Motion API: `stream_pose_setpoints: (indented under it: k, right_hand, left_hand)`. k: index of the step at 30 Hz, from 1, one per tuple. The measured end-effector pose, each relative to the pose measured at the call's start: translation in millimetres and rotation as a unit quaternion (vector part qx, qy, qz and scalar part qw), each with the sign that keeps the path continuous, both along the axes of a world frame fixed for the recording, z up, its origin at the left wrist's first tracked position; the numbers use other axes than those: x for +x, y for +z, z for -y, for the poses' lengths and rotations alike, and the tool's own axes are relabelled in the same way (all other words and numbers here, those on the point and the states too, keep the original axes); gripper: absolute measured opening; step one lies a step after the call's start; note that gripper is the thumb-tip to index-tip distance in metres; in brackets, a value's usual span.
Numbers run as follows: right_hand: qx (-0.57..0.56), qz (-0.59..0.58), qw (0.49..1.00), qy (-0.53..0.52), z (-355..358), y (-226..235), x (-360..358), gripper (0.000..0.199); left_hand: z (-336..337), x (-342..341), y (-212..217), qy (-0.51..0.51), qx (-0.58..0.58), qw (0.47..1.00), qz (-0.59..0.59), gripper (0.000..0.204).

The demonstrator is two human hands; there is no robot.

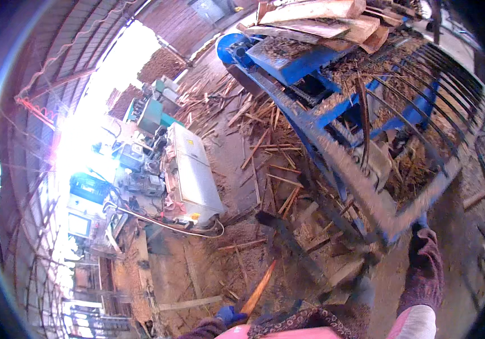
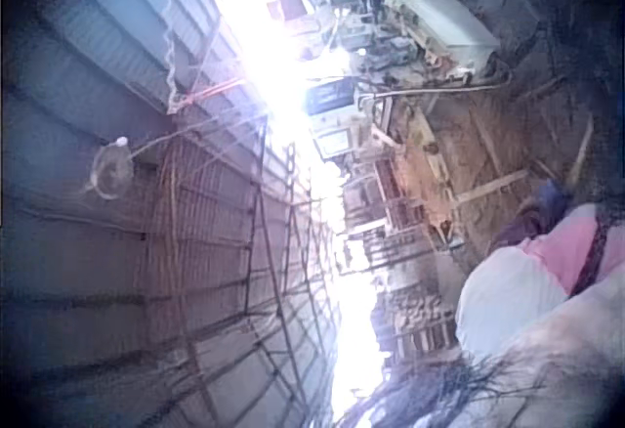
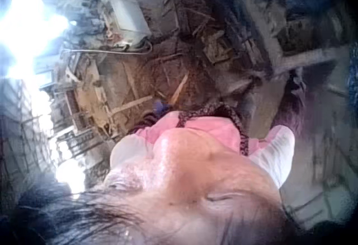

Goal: The person picks up wooden planks from a pile on the floor and feeds them one by one into the intake of a processing machine by hand.

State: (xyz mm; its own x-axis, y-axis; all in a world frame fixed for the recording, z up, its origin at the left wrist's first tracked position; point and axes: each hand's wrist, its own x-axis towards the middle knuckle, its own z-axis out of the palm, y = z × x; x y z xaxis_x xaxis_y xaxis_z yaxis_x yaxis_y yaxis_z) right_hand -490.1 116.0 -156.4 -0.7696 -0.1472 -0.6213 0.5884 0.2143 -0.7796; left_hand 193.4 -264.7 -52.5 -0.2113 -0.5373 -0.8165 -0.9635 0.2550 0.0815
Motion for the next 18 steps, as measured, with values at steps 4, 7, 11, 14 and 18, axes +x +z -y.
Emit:
stream_pose_setpoints:
  k: [4, 7, 11, 14, 18]
  right_hand:
    - [0.049, 0.053, 0.994, 0.08, -25, -30, -48, 0.024]
    - [0.074, 0.081, 0.986, 0.128, -30, -35, -69, 0.024]
    - [0.096, 0.1, 0.978, 0.155, -35, -28, -92, 0.025]
    - [0.106, 0.099, 0.974, 0.176, -38, -19, -103, 0.025]
    - [0.109, 0.095, 0.964, 0.225, -27, -13, -110, 0.026]
  left_hand:
    - [-94, -97, 29, 0.13, 0.05, 0.987, 0.076, 0.06]
    - [-150, -204, 117, 0.1, 0.061, 0.979, 0.168, 0.064]
    - [-187, -263, 149, 0.217, 0.085, 0.956, 0.178, 0.065]
    - [-228, -210, 99, 0.309, 0.131, 0.938, 0.088, 0.071]
    - [-299, -189, 60, 0.267, 0.032, 0.961, 0.07, 0.076]
